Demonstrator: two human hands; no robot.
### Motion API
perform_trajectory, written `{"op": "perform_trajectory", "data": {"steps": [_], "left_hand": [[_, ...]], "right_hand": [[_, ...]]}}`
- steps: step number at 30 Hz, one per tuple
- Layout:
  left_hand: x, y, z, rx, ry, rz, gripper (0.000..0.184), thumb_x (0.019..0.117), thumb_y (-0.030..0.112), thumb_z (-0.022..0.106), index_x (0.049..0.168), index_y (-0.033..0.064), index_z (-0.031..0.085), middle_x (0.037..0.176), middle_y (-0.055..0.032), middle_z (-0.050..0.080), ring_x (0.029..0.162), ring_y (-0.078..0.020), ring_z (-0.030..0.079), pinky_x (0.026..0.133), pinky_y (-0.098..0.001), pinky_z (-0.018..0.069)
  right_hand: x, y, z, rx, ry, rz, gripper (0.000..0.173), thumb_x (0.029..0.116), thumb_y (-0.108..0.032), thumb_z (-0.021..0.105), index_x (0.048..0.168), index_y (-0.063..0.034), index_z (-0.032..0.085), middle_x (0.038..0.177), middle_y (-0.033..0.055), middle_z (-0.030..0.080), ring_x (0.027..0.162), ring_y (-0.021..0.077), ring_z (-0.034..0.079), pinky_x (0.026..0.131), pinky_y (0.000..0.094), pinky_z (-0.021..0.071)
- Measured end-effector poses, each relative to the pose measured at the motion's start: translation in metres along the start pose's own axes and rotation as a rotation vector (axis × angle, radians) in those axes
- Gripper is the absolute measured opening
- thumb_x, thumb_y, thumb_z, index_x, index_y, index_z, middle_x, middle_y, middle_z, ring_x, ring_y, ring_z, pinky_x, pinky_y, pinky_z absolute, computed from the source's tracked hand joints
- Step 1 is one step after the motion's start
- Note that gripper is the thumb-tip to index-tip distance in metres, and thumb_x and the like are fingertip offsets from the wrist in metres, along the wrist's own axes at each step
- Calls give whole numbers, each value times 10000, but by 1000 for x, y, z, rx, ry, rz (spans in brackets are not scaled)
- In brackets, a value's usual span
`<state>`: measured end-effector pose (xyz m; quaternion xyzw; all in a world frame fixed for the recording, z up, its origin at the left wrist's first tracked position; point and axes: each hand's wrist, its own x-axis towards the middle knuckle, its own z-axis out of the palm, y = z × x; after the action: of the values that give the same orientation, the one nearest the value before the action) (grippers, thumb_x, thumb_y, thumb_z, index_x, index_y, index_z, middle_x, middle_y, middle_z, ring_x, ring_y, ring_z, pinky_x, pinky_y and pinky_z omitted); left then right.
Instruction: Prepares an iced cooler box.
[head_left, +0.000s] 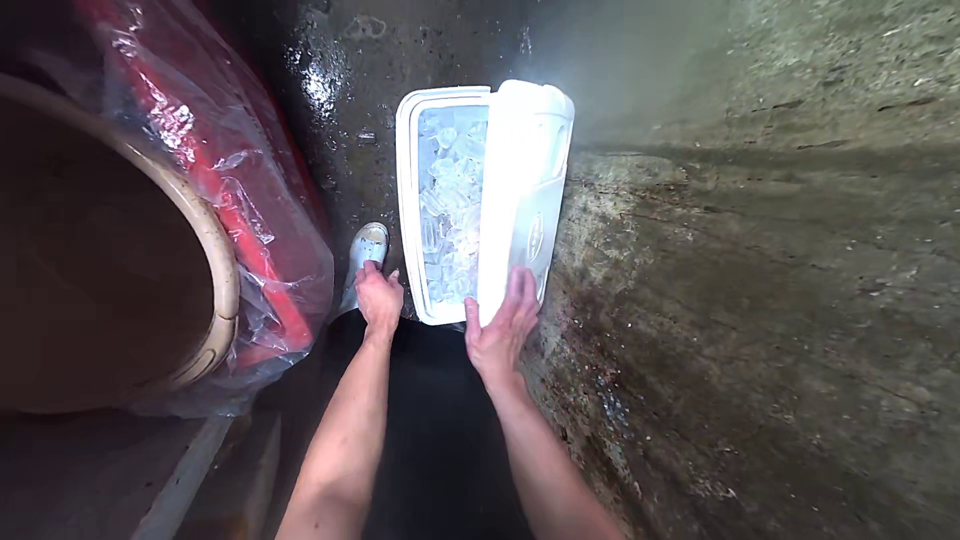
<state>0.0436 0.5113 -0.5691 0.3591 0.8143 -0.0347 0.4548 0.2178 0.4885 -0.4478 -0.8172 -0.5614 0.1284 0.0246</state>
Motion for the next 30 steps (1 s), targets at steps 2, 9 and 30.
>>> {"op": "perform_trajectory", "data": {"steps": [2, 9, 30], "left_hand": [[3, -9, 0, -279, -77, -78, 381, 1065, 362, 539, 1268, 47, 609, 1054, -175, 706, 902, -312, 703, 813, -527, 581], [-6, -25, -2, -636, -175, -191, 437, 1111, 439, 386, 1259, 88, 602, 1022, -90, 712, 713, -191, 692, 653, -380, 609], [-20, 88, -13, -295, -33, 108, 606, 862, 412, 798, 1260, 2, 598, 1163, -204, 660, 1080, -325, 654, 965, -530, 539]], "right_hand": [[1, -10, 25, -1, -9, -13, 858, 913, -699, 538, 1577, -171, 411, 1647, 247, 276, 1457, 444, 363, 1116, 648, 341], [6, -20, 129, -133, -139, -17, 716, 974, -740, 365, 1620, -481, 197, 1737, 135, -33, 1583, 417, 7, 1160, 737, 189], [32, -15, 103, 136, -96, 25, 529, 1037, -454, 452, 1509, -224, 518, 1624, 133, 391, 1505, 355, 342, 1183, 639, 293]]}}
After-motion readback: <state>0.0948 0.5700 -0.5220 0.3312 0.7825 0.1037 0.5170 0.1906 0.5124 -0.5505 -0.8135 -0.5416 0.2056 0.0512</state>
